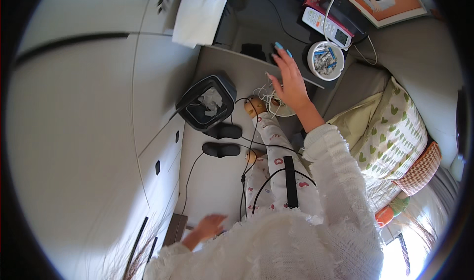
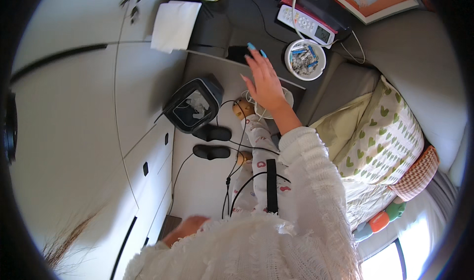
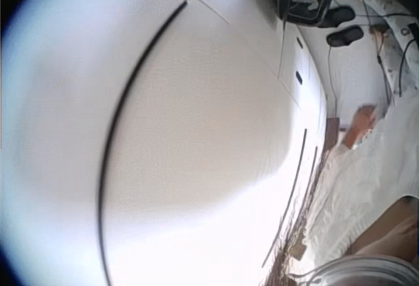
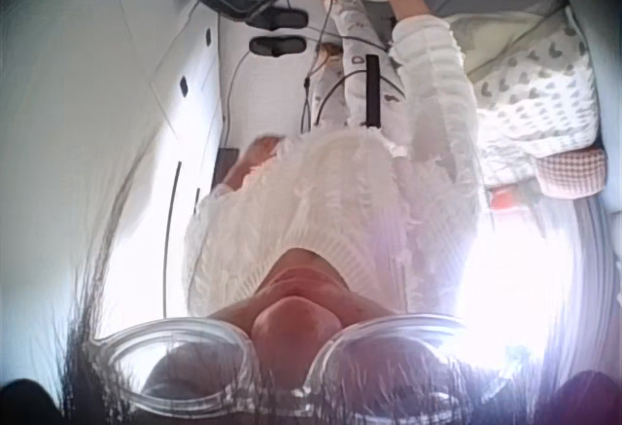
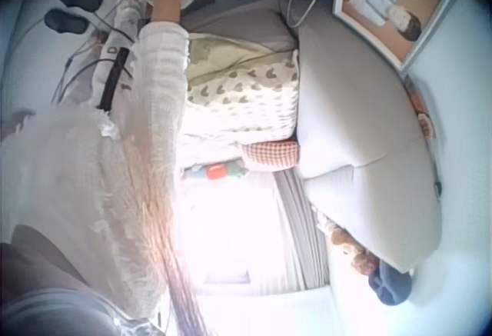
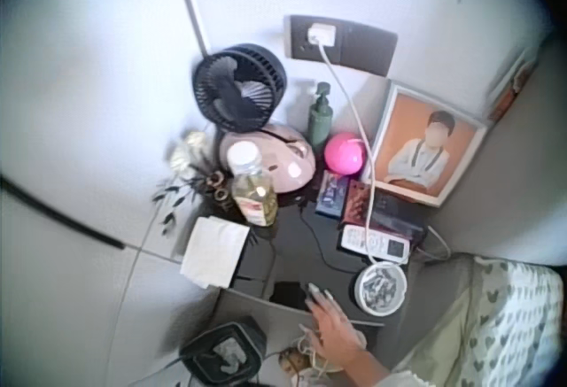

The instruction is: Tidying up items on a nightstand and smoothing the bedsheet in a bedroom.

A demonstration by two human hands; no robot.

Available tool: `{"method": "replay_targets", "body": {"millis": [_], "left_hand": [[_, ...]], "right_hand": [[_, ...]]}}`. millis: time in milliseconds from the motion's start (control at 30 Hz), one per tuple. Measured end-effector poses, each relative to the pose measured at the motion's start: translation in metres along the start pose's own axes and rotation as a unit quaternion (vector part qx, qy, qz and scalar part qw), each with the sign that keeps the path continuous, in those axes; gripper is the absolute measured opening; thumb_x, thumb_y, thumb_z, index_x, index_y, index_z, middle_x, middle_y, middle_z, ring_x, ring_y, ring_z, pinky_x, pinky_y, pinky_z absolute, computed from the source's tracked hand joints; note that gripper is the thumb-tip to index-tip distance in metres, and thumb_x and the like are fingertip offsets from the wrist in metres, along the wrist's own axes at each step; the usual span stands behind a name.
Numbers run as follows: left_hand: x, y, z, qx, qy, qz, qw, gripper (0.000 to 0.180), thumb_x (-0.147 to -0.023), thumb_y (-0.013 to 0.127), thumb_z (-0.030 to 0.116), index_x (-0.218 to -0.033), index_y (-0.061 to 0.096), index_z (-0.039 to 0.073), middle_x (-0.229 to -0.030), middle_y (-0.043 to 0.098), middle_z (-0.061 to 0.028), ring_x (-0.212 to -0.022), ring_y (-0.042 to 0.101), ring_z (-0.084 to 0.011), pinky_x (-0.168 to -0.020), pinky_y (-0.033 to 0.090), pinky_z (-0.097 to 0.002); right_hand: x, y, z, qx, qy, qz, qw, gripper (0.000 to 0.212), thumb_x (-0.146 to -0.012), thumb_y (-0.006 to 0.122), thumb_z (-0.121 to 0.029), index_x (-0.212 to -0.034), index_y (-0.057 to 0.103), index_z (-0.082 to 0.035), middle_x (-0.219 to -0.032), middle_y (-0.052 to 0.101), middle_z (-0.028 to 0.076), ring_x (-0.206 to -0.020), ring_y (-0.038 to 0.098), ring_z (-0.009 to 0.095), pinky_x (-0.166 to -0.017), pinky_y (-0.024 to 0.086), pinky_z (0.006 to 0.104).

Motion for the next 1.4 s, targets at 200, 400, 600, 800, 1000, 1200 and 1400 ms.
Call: {"method": "replay_targets", "body": {"millis": [200, 400, 600, 800, 1000, 1200, 1400], "left_hand": [[0.056, 0.181, 0.029, 0.249, -0.233, 0.090, 0.936, 0.044, -0.086, 0.047, 0.024, -0.127, 0.041, 0.010, -0.116, 0.051, -0.0119, -0.108, 0.049, -0.0265, -0.089, 0.039, -0.0386], [0.054, 0.296, 0.057, 0.386, -0.291, 0.254, 0.838, 0.044, -0.086, 0.046, 0.023, -0.128, 0.040, 0.010, -0.117, 0.050, -0.0127, -0.108, 0.049, -0.0273, -0.089, 0.040, -0.0378], [0.054, 0.378, 0.091, 0.457, -0.286, 0.362, 0.761, 0.044, -0.087, 0.045, 0.022, -0.129, 0.039, 0.011, -0.118, 0.049, -0.0134, -0.108, 0.049, -0.0282, -0.089, 0.040, -0.0370], [0.048, 0.451, 0.126, 0.506, -0.267, 0.428, 0.700, 0.044, -0.087, 0.044, 0.021, -0.130, 0.038, 0.011, -0.120, 0.049, -0.0142, -0.108, 0.049, -0.0290, -0.089, 0.040, -0.0362], [0.022, 0.483, 0.150, 0.499, -0.217, 0.530, 0.651, 0.045, -0.088, 0.043, 0.019, -0.132, 0.036, 0.012, -0.121, 0.048, -0.0150, -0.107, 0.049, -0.0299, -0.089, 0.040, -0.0354], [0.074, 0.388, 0.168, 0.513, -0.119, 0.660, 0.537, 0.041, -0.091, 0.039, 0.024, -0.131, 0.041, 0.016, -0.120, 0.051, -0.0130, -0.104, 0.051, -0.0262, -0.088, 0.040, -0.0304], [0.111, 0.324, 0.172, 0.675, -0.047, 0.599, 0.428, 0.044, -0.092, 0.041, 0.037, -0.118, 0.054, 0.004, -0.111, 0.058, -0.0082, -0.102, 0.051, -0.0161, -0.092, 0.036, -0.0274]], "right_hand": [[0.095, 0.016, -0.130, -0.077, -0.319, -0.253, 0.910, 0.027, -0.069, 0.057, -0.008, -0.095, 0.054, -0.001, -0.107, 0.051, 0.015, -0.104, 0.047, 0.031, -0.095, 0.036, 0.0408], [0.310, 0.006, -0.261, -0.189, -0.389, -0.617, 0.657, 0.014, -0.072, 0.057, -0.017, -0.083, 0.057, -0.008, -0.080, 0.060, 0.007, -0.083, 0.059, 0.022, -0.071, 0.044, 0.0350], [0.391, -0.053, -0.336, -0.062, -0.489, -0.536, 0.686, 0.030, -0.075, 0.056, -0.011, -0.104, 0.050, -0.006, -0.103, 0.054, 0.008, -0.100, 0.051, 0.023, -0.087, 0.038, 0.0342], [0.339, -0.122, -0.390, -0.023, -0.462, -0.592, 0.660, 0.041, -0.076, 0.058, -0.017, -0.113, 0.049, -0.003, -0.108, 0.054, 0.014, -0.108, 0.048, 0.029, -0.092, 0.036, 0.0373], [0.314, -0.173, -0.416, 0.092, -0.392, -0.655, 0.639, 0.043, -0.083, 0.055, -0.035, -0.114, 0.052, -0.005, -0.110, 0.056, 0.015, -0.110, 0.047, 0.028, -0.094, 0.034, 0.0393], [0.305, -0.188, -0.459, -0.149, -0.288, -0.725, 0.607, 0.034, -0.087, 0.051, -0.026, -0.116, 0.054, -0.008, -0.120, 0.052, 0.015, -0.115, 0.045, 0.029, -0.097, 0.032, 0.0394], [0.285, -0.189, -0.465, -0.162, -0.255, -0.620, 0.724, 0.023, -0.079, 0.052, 0.003, -0.094, 0.064, -0.009, -0.101, 0.064, 0.008, -0.100, 0.059, 0.022, -0.104, 0.025, 0.0439]]}}
Point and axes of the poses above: each hand's wrist, its own x-axis away from the middle knuckle, its own y-axis out of the palm, z = x × y, the point moved 1 cm from there along -x, towards the middle knuckle
